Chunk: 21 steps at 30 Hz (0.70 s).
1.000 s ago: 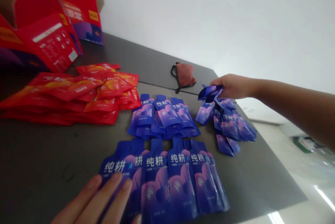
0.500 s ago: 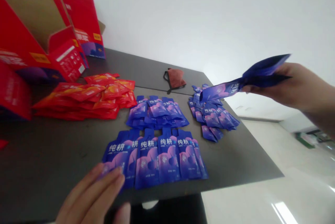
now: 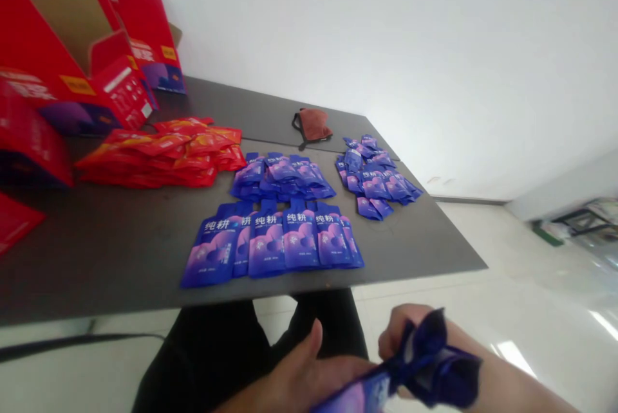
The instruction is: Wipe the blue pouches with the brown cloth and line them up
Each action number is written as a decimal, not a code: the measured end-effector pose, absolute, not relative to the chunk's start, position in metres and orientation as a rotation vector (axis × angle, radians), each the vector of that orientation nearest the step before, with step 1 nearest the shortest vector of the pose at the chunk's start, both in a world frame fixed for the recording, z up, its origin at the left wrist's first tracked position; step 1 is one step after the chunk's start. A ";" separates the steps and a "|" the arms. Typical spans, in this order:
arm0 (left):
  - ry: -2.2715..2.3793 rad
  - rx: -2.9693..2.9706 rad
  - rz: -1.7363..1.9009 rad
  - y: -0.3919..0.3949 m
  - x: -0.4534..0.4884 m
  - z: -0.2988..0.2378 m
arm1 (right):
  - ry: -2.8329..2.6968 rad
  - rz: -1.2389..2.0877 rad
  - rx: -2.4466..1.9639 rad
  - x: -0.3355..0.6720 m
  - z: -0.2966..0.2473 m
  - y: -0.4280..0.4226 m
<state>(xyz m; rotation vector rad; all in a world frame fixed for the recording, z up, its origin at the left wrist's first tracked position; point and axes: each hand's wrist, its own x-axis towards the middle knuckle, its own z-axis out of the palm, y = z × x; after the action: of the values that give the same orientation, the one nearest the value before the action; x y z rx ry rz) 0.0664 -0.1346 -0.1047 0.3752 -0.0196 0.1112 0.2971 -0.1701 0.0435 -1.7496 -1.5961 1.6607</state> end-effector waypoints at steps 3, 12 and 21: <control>0.028 0.460 0.118 -0.136 0.049 -0.094 | -1.432 1.722 -1.725 0.274 0.027 -0.178; 0.227 1.059 -0.107 -0.128 0.000 -0.092 | -2.381 1.199 -1.681 0.262 -0.012 -0.192; 0.374 1.463 -0.273 -0.111 -0.008 -0.070 | -2.754 0.096 -1.504 0.234 -0.063 -0.212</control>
<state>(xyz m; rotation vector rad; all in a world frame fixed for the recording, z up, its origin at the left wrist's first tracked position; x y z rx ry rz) -0.0081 -0.1114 -0.0702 1.4630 0.3743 -0.2729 0.2335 -0.2115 -0.0630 -1.5042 -2.7543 0.0962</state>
